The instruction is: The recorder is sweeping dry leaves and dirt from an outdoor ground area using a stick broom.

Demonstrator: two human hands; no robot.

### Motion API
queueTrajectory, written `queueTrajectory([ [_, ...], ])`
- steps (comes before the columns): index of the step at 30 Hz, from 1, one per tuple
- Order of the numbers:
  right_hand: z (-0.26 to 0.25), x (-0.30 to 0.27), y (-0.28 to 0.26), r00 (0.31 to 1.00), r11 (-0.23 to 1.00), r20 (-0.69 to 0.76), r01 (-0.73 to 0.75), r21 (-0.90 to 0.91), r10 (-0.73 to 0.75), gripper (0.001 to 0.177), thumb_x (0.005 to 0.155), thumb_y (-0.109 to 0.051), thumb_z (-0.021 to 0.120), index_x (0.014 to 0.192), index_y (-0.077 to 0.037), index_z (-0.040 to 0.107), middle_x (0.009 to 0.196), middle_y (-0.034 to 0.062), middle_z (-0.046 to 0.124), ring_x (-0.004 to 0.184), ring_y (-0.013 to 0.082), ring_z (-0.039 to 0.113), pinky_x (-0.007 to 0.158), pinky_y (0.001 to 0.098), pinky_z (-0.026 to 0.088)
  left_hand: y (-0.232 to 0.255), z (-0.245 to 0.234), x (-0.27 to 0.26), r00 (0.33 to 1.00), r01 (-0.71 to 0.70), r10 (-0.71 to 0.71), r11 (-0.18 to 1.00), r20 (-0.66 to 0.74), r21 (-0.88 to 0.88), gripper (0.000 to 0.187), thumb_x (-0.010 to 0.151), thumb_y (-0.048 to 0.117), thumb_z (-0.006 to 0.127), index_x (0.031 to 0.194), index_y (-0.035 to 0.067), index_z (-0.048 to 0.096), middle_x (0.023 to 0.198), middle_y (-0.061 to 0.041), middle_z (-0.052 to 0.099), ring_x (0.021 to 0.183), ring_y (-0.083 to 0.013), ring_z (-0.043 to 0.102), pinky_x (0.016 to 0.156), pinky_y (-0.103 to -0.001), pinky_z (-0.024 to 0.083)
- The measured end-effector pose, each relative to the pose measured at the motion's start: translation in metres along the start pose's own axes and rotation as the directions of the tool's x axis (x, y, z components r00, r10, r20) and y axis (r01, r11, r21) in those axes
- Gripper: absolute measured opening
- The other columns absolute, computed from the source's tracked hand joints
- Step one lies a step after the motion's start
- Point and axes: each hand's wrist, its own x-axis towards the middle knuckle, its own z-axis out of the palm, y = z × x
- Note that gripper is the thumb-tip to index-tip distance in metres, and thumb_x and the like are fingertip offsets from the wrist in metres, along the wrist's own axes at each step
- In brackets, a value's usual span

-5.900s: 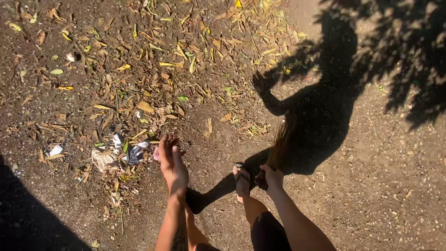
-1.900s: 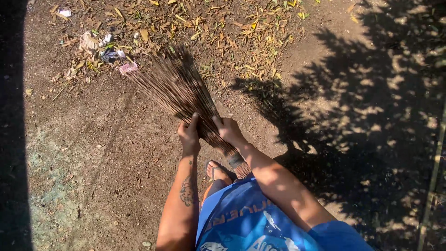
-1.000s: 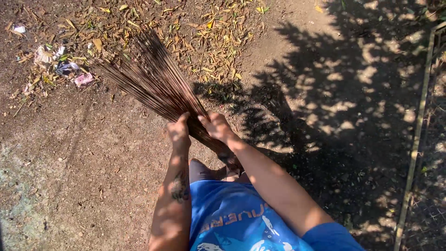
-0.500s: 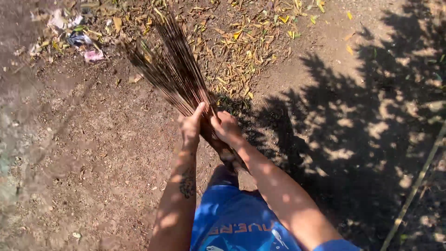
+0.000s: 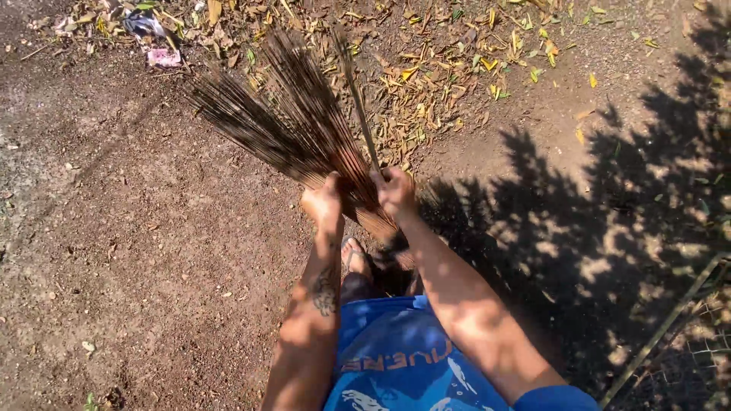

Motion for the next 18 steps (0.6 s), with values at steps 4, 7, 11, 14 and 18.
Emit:
queueTrajectory([
  [4, -0.020, 0.023, 0.025, 0.968, 0.952, 0.242, -0.018, 0.305, -0.059, 0.051, 0.088, -0.010, 0.084, 0.129, 0.003, 0.056, 0.091, 0.0105, 0.060, 0.055, 0.0094, 0.053, 0.057, 0.0286, 0.053, -0.005, 0.025, 0.020, 0.977, 0.147, -0.149, 0.989, -0.153, -0.021, 0.070, 0.087, 0.042, 0.087, 0.048, 0.006, 0.040, 0.046, -0.003, 0.043, 0.039, -0.0154, 0.031, 0.041, -0.039, 0.025],
  [7, -0.044, 0.006, -0.028, 0.800, 0.932, 0.508, 0.361, 0.019, -0.321, 0.072, 0.083, -0.012, 0.082, 0.136, 0.009, 0.038, 0.113, 0.0174, 0.058, 0.054, 0.0094, 0.055, 0.061, 0.0286, 0.059, -0.021, 0.048, 0.043, 0.959, 0.212, -0.179, 0.968, -0.222, 0.138, 0.070, 0.092, 0.051, 0.079, 0.057, -0.003, 0.050, 0.053, -0.010, 0.051, 0.041, -0.0182, 0.034, 0.043, -0.036, 0.027],
  [11, -0.085, 0.036, -0.040, 0.431, 0.817, 0.795, 0.561, 0.134, -0.427, 0.071, 0.090, -0.019, 0.079, 0.135, 0.011, 0.033, 0.123, 0.0204, 0.057, 0.066, 0.0124, 0.057, 0.062, 0.0307, 0.054, -0.028, 0.092, 0.048, 0.947, 0.002, 0.146, 0.889, -0.287, 0.458, 0.033, 0.103, 0.040, 0.066, 0.099, 0.008, 0.066, 0.073, -0.009, 0.064, 0.051, -0.0163, 0.041, 0.044, -0.032, 0.032],
  [14, -0.134, 0.086, -0.028, 0.288, 0.958, 0.917, 0.013, 0.286, -0.277, 0.049, 0.092, -0.012, 0.077, 0.129, 0.002, 0.048, 0.117, 0.0126, 0.060, 0.085, 0.0151, 0.059, 0.075, 0.0314, 0.053, -0.137, 0.163, 0.061, 0.782, -0.206, 0.508, 0.759, -0.362, 0.618, 0.027, 0.109, 0.029, 0.059, 0.123, 0.009, 0.071, 0.089, -0.005, 0.073, 0.059, -0.0106, 0.047, 0.050, -0.027, 0.036],
  [18, -0.165, 0.148, -0.005, 0.187, 0.995, 0.978, -0.009, -0.098, 0.097, 0.032, 0.090, -0.010, 0.077, 0.118, -0.005, 0.061, 0.101, 0.0055, 0.063, 0.090, 0.0166, 0.061, 0.079, 0.0322, 0.055, -0.039, 0.193, 0.007, 0.940, -0.179, 0.058, 0.921, -0.335, -0.345, 0.030, 0.106, 0.029, 0.057, 0.116, 0.004, 0.070, 0.095, -0.004, 0.074, 0.067, -0.0053, 0.061, 0.047, -0.021, 0.040],
])
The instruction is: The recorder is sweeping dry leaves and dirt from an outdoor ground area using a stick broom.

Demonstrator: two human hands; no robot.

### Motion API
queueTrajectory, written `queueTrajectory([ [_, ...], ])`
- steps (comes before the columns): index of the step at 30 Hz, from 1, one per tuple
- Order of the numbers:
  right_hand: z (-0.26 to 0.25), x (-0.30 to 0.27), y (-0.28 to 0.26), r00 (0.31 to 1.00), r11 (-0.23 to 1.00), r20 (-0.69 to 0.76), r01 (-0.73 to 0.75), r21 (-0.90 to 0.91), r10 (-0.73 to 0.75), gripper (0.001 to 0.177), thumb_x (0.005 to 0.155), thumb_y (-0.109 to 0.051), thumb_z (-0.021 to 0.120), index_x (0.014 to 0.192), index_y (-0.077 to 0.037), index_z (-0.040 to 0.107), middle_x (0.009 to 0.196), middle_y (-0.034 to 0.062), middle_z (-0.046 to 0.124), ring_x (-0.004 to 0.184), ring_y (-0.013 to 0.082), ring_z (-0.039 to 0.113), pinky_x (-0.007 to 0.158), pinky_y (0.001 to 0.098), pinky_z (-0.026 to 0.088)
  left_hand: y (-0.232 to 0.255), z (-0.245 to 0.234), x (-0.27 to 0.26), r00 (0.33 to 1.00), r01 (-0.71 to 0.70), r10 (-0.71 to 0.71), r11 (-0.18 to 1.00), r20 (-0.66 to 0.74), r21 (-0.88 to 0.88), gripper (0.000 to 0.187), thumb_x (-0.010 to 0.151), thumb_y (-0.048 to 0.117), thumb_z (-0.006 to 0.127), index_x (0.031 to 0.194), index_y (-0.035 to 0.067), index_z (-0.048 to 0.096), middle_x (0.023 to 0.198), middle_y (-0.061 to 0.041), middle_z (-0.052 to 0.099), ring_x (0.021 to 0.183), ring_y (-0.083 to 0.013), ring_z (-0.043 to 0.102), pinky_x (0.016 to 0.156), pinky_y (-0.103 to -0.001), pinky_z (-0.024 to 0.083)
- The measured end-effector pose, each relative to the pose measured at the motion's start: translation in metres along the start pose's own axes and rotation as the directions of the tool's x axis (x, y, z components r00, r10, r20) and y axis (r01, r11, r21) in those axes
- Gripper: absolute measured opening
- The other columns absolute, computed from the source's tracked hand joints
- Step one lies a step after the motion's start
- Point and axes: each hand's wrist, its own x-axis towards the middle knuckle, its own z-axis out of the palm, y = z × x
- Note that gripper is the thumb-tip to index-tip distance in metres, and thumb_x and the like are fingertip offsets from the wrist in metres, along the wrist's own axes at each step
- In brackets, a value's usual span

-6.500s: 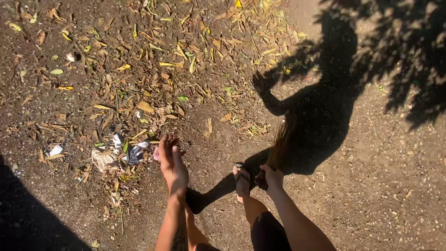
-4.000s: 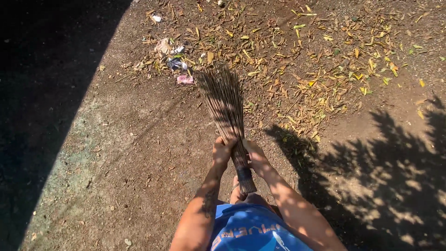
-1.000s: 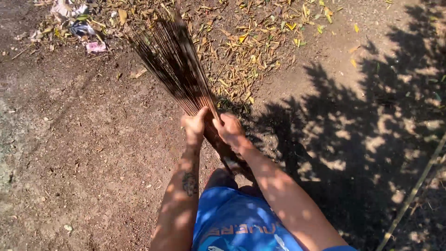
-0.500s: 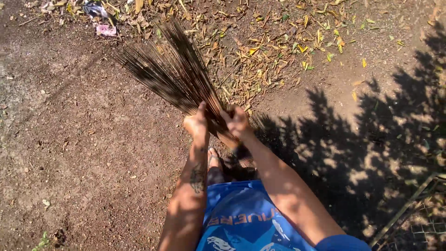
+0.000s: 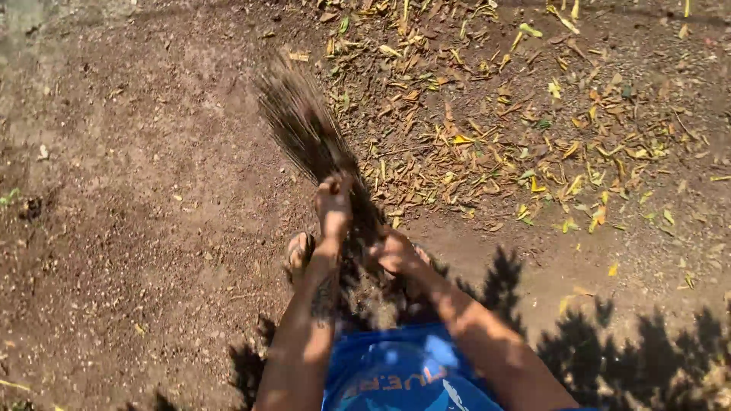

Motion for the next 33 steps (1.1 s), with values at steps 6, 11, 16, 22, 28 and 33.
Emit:
queueTrajectory([
  [6, -0.094, -0.022, 0.155, 0.958, 0.592, 0.279, 0.267, -0.760, -0.073, 0.026, 0.095, -0.005, 0.055, 0.118, -0.013, 0.065, 0.107, -0.0041, 0.075, 0.090, 0.0094, 0.072, 0.087, 0.0244, 0.060, 0.027, -0.006, -0.054, 0.958, 0.193, -0.176, 0.980, -0.229, 0.054, 0.028, 0.094, 0.019, 0.071, 0.118, 0.005, 0.070, 0.105, -0.008, 0.076, 0.089, -0.0095, 0.073, 0.074, -0.023, 0.063],
  [11, -0.084, -0.031, 0.145, 0.954, 0.782, 0.042, -0.216, -0.585, 0.295, 0.026, 0.094, -0.015, 0.063, 0.117, -0.006, 0.068, 0.099, 0.0053, 0.073, 0.079, 0.0158, 0.070, 0.077, 0.0308, 0.060, 0.012, -0.053, -0.103, 0.925, 0.118, -0.193, 0.965, -0.327, -0.235, 0.020, 0.102, 0.016, 0.071, 0.114, 0.001, 0.068, 0.106, -0.009, 0.073, 0.093, -0.0189, 0.072, 0.081, -0.031, 0.061],
  [16, -0.101, -0.010, 0.142, 0.652, 0.626, -0.147, -0.757, -0.189, 0.744, 0.040, 0.092, -0.029, 0.073, 0.117, 0.003, 0.070, 0.089, 0.0171, 0.071, 0.065, 0.0237, 0.068, 0.065, 0.0388, 0.060, 0.016, -0.060, -0.138, 0.813, 0.438, -0.419, 0.898, -0.404, -0.048, 0.027, 0.097, 0.026, 0.065, 0.117, 0.007, 0.068, 0.103, -0.006, 0.074, 0.087, -0.0142, 0.073, 0.072, -0.029, 0.063],
  [22, -0.240, -0.032, 0.048, 0.370, 0.460, -0.536, -0.887, 0.038, 0.758, 0.040, 0.090, -0.028, 0.073, 0.111, 0.006, 0.071, 0.076, 0.0199, 0.067, 0.051, 0.0264, 0.061, 0.047, 0.0411, 0.053, -0.045, -0.043, -0.194, 0.802, 0.505, -0.461, 0.863, -0.380, 0.019, 0.031, 0.098, 0.021, 0.066, 0.123, 0.005, 0.071, 0.098, -0.009, 0.078, 0.077, -0.0163, 0.065, 0.063, -0.029, 0.048],
  [28, -0.326, -0.081, 0.007, 0.508, 0.719, -0.643, -0.688, 0.097, 0.573, 0.031, 0.094, -0.030, 0.070, 0.107, -0.002, 0.070, 0.079, 0.0121, 0.065, 0.053, 0.0206, 0.061, 0.049, 0.0362, 0.058, -0.073, -0.018, -0.254, 0.862, 0.427, -0.381, 0.901, -0.335, 0.074, 0.031, 0.100, 0.026, 0.064, 0.121, 0.005, 0.070, 0.100, -0.006, 0.075, 0.088, -0.0113, 0.073, 0.071, -0.026, 0.060],
  [33, -0.243, -0.116, -0.007, 0.713, 0.922, -0.618, -0.383, 0.052, 0.331, 0.022, 0.097, -0.010, 0.062, 0.114, 0.004, 0.059, 0.083, 0.0146, 0.067, 0.061, 0.0218, 0.071, 0.059, 0.0377, 0.064, -0.082, -0.002, -0.285, 0.813, 0.483, -0.445, 0.876, -0.375, 0.009, 0.024, 0.100, 0.020, 0.065, 0.118, 0.006, 0.072, 0.099, -0.004, 0.075, 0.088, -0.0124, 0.074, 0.072, -0.028, 0.062],
])
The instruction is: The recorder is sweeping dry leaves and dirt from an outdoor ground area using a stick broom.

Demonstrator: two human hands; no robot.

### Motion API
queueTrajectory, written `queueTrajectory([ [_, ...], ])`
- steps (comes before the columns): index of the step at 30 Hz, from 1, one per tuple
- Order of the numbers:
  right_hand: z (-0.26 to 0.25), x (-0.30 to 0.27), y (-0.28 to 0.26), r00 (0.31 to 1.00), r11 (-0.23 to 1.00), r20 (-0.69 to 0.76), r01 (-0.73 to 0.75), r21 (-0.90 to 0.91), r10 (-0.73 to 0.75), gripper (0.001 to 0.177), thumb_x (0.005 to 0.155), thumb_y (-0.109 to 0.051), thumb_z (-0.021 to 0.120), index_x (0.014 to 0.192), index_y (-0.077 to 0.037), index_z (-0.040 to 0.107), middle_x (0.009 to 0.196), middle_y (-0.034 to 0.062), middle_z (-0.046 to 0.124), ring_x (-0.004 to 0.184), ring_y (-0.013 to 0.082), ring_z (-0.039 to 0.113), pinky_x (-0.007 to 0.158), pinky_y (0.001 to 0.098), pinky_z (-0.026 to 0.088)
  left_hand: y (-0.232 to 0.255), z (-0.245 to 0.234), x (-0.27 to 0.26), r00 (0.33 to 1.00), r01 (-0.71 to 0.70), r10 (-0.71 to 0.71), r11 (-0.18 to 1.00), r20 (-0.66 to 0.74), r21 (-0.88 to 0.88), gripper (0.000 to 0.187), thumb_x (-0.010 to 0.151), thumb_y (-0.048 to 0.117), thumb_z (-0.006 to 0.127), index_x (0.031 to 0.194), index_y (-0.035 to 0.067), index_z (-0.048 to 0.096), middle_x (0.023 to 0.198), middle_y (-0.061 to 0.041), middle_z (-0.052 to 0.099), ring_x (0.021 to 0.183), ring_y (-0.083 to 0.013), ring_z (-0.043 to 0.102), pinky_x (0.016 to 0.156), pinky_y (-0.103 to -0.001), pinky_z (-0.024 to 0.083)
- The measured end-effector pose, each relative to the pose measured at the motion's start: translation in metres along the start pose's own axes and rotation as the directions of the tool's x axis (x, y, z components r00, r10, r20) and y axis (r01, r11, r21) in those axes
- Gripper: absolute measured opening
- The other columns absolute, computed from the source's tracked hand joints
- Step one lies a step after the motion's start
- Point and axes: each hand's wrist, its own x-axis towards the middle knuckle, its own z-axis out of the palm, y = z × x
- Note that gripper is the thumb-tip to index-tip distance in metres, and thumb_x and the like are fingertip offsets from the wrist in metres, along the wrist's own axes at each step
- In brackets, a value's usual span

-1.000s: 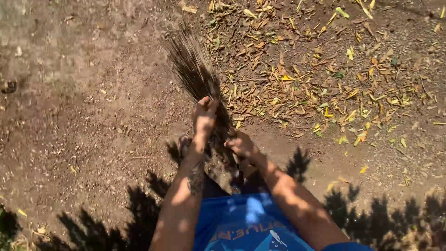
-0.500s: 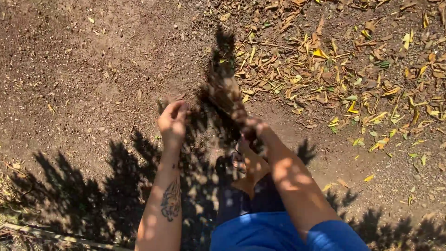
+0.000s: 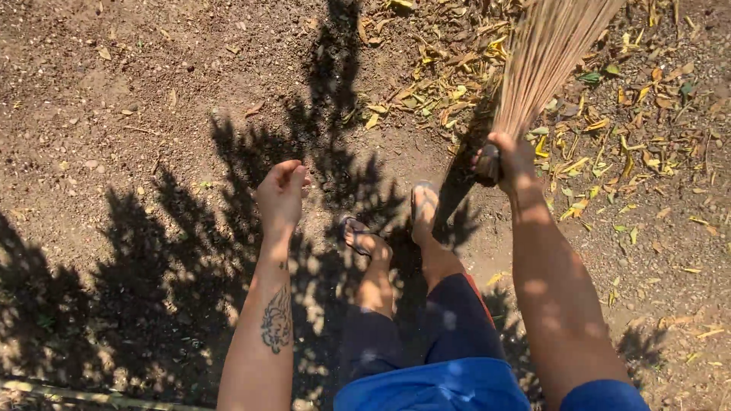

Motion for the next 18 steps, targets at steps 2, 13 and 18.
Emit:
queueTrajectory([
  [2, 0.013, -0.020, 0.040, 0.997, 0.999, 0.060, -0.049, -0.009, 0.049, 0.024, 0.096, -0.008, 0.062, 0.111, 0.010, 0.057, 0.082, 0.0193, 0.070, 0.061, 0.0246, 0.071, 0.055, 0.0374, 0.063, -0.013, 0.004, -0.009, 1.000, 0.025, -0.023, 0.995, 0.018, -0.092, 0.022, 0.101, 0.019, 0.065, 0.117, 0.005, 0.071, 0.098, -0.004, 0.075, 0.089, -0.0125, 0.074, 0.072, -0.028, 0.062],
  [13, 0.014, 0.019, 0.164, 0.773, 0.868, 0.410, -0.364, -0.338, 0.484, 0.036, 0.092, -0.024, 0.075, 0.091, 0.010, 0.067, 0.068, 0.0177, 0.070, 0.049, 0.0264, 0.068, 0.042, 0.0376, 0.054, -0.035, 0.052, -0.043, 0.999, 0.051, -0.050, 0.996, 0.005, -0.078, 0.023, 0.102, 0.019, 0.062, 0.120, 0.006, 0.068, 0.104, -0.003, 0.072, 0.095, -0.0127, 0.073, 0.074, -0.028, 0.059],
  [18, -0.178, 0.121, 0.038, 0.975, 0.424, -0.027, -0.121, -0.898, 0.220, 0.039, 0.092, -0.037, 0.064, 0.126, -0.024, 0.078, 0.094, 0.0119, 0.073, 0.067, 0.0232, 0.069, 0.056, 0.0352, 0.054, -0.013, 0.092, -0.056, 0.993, 0.109, -0.111, 0.993, -0.029, -0.048, 0.022, 0.102, 0.020, 0.065, 0.115, 0.002, 0.069, 0.103, -0.006, 0.072, 0.094, -0.0149, 0.074, 0.075, -0.029, 0.060],
])
